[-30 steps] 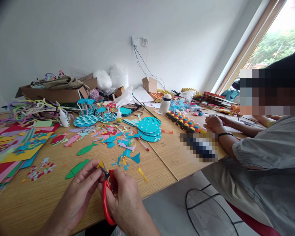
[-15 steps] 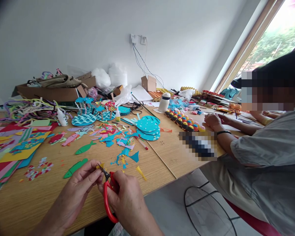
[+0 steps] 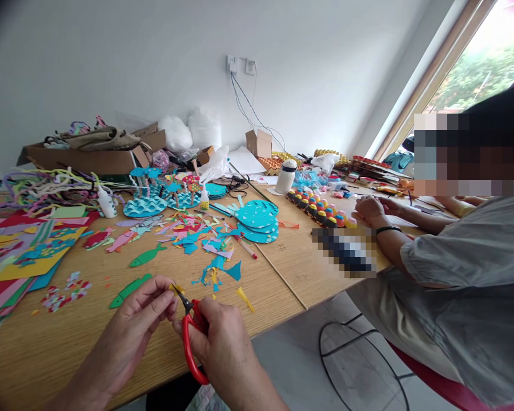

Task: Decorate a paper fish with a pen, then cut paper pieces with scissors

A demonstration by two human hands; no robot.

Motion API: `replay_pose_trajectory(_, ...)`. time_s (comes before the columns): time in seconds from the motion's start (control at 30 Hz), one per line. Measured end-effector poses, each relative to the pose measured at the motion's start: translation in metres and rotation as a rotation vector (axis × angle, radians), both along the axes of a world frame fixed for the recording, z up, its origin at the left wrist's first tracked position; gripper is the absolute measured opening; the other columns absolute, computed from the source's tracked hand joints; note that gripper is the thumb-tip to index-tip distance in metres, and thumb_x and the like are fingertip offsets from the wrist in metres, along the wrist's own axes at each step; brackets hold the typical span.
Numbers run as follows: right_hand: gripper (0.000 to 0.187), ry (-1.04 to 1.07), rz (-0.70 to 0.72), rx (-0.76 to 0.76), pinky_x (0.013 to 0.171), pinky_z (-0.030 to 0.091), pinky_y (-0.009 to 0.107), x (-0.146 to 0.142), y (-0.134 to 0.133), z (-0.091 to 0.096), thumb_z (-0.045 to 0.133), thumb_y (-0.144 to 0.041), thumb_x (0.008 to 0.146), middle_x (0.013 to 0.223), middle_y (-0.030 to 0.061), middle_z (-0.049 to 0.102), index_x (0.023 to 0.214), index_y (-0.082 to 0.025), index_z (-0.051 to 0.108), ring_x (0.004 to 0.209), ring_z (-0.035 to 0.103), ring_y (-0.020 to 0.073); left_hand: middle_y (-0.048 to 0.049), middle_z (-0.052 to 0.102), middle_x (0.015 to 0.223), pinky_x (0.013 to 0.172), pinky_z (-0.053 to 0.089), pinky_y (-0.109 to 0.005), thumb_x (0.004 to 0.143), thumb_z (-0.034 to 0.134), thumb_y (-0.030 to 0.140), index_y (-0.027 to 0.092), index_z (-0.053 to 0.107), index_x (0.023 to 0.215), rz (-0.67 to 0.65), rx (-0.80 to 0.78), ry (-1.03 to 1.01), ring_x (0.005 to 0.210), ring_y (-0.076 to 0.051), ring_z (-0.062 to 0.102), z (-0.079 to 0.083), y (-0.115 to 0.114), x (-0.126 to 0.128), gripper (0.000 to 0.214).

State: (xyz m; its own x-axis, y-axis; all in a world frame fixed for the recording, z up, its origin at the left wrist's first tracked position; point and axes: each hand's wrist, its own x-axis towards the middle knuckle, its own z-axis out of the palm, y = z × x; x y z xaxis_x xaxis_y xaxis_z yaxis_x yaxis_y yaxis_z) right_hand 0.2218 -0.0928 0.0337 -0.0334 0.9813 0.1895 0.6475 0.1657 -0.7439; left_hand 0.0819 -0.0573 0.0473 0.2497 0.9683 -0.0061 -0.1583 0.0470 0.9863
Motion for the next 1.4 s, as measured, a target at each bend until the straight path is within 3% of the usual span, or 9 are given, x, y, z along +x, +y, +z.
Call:
replay_pose_trajectory(0.2,0.038,-0.007,0.009,-0.065,0.045,0.020,0.020,0.0013,-0.0007,0.0005,0.054,-0.043,0.077,0.050,-0.0061,0.034,0.056,-0.019,0.034,0.046,0.029,0.0076,0.0038,0.051,0.062,0.060,0.039,-0.023,0.075,0.060,0.029,0.020,0.057,0.071,0.030,-0.016,-0.006,0.062,-0.012,0.046,-0.0012,0.0015,-0.0002,0.011)
replay_pose_trajectory(0.73,0.040,0.008,0.008,-0.067,0.044,0.021,0.020,0.0023,0.0014,-0.0012,0.049,-0.049,0.077,0.049,-0.0054,0.034,0.055,-0.020,0.034,0.045,0.029,0.0080,0.0034,0.055,0.063,0.061,0.041,-0.022,0.072,0.065,0.034,0.020,0.060,0.074,0.083,-0.079,-0.113,0.062,-0.012,0.050,-0.0038,0.0017,0.0029,0.015)
replay_pose_trajectory(1.23,0.031,0.022,-0.009,-0.097,0.045,0.021,0.020,-0.0011,-0.0012,0.0062,0.056,-0.033,0.075,0.050,-0.0064,0.035,0.055,-0.019,0.036,0.047,0.030,0.0077,0.0025,0.052,0.061,0.061,0.039,-0.023,0.074,0.059,0.029,0.019,0.059,0.066,-0.027,0.013,0.047,0.061,-0.014,0.047,-0.0070,0.0030,0.0014,0.013)
replay_pose_trajectory(1.4,0.033,0.031,-0.008,-0.081,0.044,0.020,0.020,0.0022,-0.0016,0.0052,0.057,-0.034,0.075,0.048,-0.0069,0.034,0.054,-0.019,0.037,0.046,0.028,0.0074,0.0034,0.051,0.058,0.058,0.038,-0.022,0.071,0.061,0.029,0.019,0.058,0.063,0.003,0.031,0.081,0.059,-0.013,0.046,-0.0050,0.0038,-0.0001,0.013)
